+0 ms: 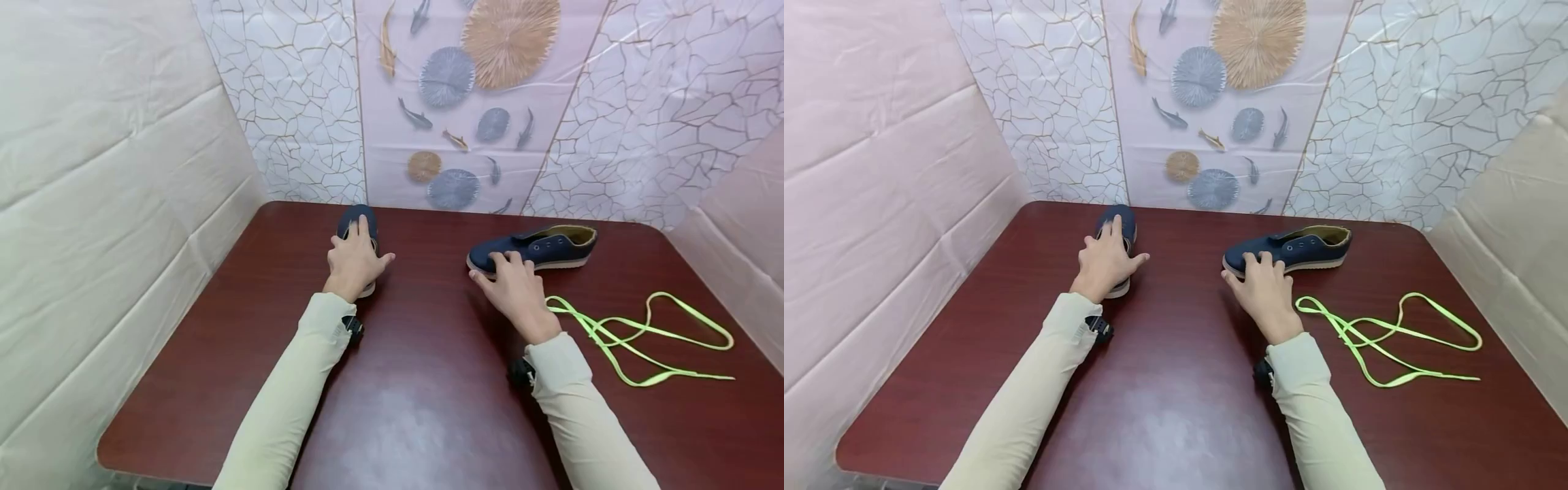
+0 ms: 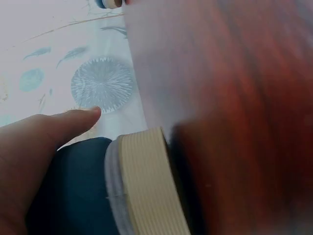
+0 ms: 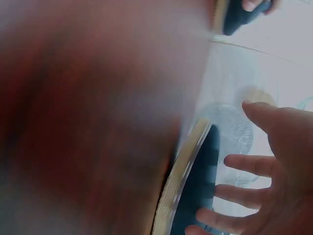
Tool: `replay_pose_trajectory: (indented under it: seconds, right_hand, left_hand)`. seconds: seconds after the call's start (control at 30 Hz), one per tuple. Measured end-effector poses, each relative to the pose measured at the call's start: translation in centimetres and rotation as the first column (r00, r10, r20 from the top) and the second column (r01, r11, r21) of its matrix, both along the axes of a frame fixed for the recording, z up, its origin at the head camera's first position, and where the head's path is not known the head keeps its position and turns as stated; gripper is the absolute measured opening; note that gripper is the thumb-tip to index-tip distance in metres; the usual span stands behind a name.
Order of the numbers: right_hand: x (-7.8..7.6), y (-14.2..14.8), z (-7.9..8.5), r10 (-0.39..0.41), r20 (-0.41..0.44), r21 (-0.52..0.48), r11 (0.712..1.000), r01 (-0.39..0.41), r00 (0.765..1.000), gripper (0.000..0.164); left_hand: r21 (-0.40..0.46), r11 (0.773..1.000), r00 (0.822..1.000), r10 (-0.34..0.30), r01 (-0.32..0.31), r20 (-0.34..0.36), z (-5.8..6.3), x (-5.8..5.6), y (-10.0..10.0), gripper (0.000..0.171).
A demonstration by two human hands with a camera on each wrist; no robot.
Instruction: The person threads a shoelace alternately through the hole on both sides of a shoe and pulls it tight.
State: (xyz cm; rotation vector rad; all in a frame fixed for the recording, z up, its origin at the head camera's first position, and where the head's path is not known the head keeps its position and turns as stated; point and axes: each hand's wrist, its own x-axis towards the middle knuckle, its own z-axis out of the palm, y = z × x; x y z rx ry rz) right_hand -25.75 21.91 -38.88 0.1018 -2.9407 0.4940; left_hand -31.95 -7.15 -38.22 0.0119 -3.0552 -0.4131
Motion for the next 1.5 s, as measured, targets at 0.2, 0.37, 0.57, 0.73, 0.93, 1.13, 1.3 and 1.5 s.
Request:
replay_pose_trajectory:
  seconds: [0.2,0.37,0.57,0.73,0.93,1.13,1.3,1.5]
  right_hand:
    - [-0.1,-0.3,-1.0,-0.007,0.029,-0.04,0.999,0.008,1.0,0.07]
    - [0.1,-0.2,-1.6,-0.023,0.076,-0.099,0.995,0.03,0.997,0.064]
    - [-0.9,-0.5,-1.9,-0.026,0.079,-0.079,0.996,0.032,0.997,0.057]
    - [-0.8,-0.3,-2.1,-0.033,0.076,-0.016,0.999,0.034,0.997,0.054]
    - [0.4,0.6,-2.6,-0.032,0.146,0.023,0.999,0.029,0.989,0.051]
    - [0.0,0.9,-1.3,-0.015,0.137,0.02,1.0,0.012,0.99,0.053]
    - [-1.3,0.4,0.4,0.011,0.176,-0.002,1.0,-0.01,0.984,0.058]
    - [-2.2,0.9,2.2,0.094,0.283,-0.055,0.995,-0.082,0.954,0.063]
  left_hand:
    - [0.022,1.0,1.0,0.021,-0.022,0.008,-0.6,0.2,0.9,0.099]
    - [0.034,0.999,1.0,0.003,-0.003,0.002,-1.4,0.4,1.0,0.094]
    - [0.051,0.998,1.0,-0.02,0.019,0.017,-1.8,-0.2,0.3,0.089]
    - [0.108,0.991,0.996,-0.079,0.074,0.039,-2.2,-0.3,-0.4,0.086]
    - [0.162,0.973,0.973,-0.187,0.165,0.133,-2.6,0.6,-1.2,0.088]
    - [0.149,0.948,0.942,-0.303,0.282,0.144,-0.1,0.3,-2.4,0.089]
    - [0.125,0.92,0.902,-0.389,0.371,0.185,2.0,0.0,-3.7,0.089]
    - [0.122,0.892,0.856,-0.452,0.435,0.25,3.2,0.5,-4.3,0.089]
